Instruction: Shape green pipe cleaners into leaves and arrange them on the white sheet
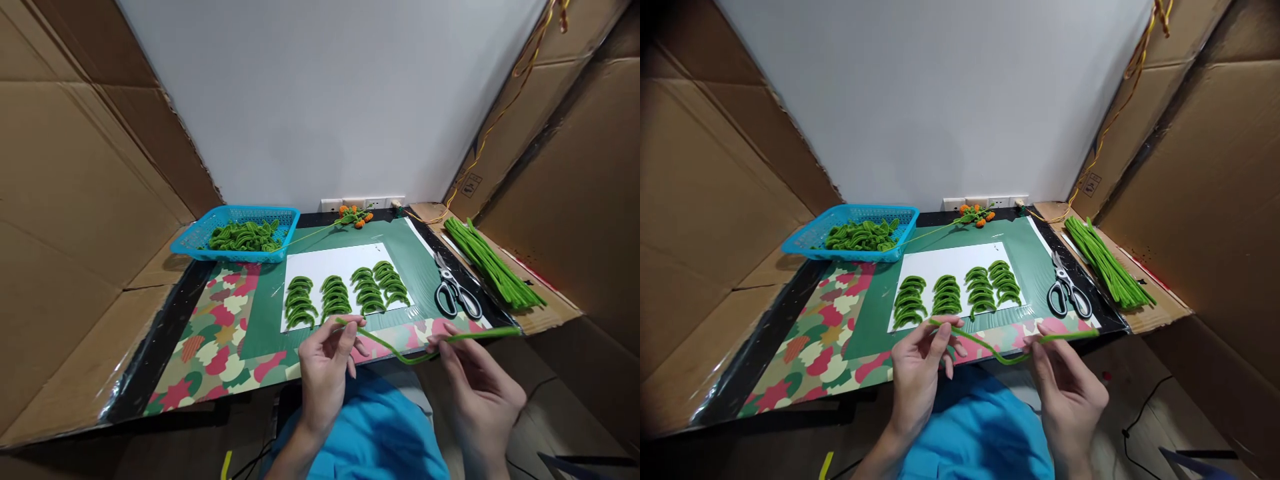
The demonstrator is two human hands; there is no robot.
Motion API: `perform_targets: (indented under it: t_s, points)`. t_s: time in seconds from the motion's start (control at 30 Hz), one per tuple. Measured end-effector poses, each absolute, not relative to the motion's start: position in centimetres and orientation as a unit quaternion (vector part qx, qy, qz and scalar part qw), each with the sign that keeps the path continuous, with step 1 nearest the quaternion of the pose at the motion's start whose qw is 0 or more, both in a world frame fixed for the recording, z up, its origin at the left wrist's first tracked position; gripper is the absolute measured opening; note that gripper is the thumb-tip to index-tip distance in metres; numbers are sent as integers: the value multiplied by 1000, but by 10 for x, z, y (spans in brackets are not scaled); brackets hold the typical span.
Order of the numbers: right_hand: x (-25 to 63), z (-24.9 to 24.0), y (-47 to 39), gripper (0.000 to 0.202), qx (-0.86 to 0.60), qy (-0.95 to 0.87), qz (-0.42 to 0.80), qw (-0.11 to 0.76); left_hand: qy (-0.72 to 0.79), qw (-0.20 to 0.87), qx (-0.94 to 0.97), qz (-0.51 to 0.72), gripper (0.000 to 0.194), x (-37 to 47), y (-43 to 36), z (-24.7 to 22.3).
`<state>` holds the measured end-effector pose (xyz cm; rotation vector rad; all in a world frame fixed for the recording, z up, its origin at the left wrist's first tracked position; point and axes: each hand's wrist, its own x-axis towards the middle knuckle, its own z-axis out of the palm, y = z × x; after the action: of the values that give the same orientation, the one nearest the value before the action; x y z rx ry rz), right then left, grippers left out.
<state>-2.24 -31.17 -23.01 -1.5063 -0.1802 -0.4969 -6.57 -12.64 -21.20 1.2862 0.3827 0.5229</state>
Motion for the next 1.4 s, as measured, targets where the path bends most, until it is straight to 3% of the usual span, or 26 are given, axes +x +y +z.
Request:
perform_targets:
  t_s: [0.13,0.33,0.53,1.0,1.4]
  points:
    - [-23,-236,-310,29,-727,-166,-118,656,154,745,614,210,39,-68,-129,-207]
    - [-27,-228,-297,27,-754,-291,-106,580,136,738,633,192,37,-67,-133,-203]
    - [-31,-227,-293,29,-754,-329,-49,567,135,759,612,173,34,-68,-132,-202]
    - [-29,-229,-295,30,-767,-364,-44,526,127,777,606,111,32,-66,-129,-203]
    - [-30,-227,-295,34,-774,-370,-26,513,147,764,614,132,38,-65,-129,-201]
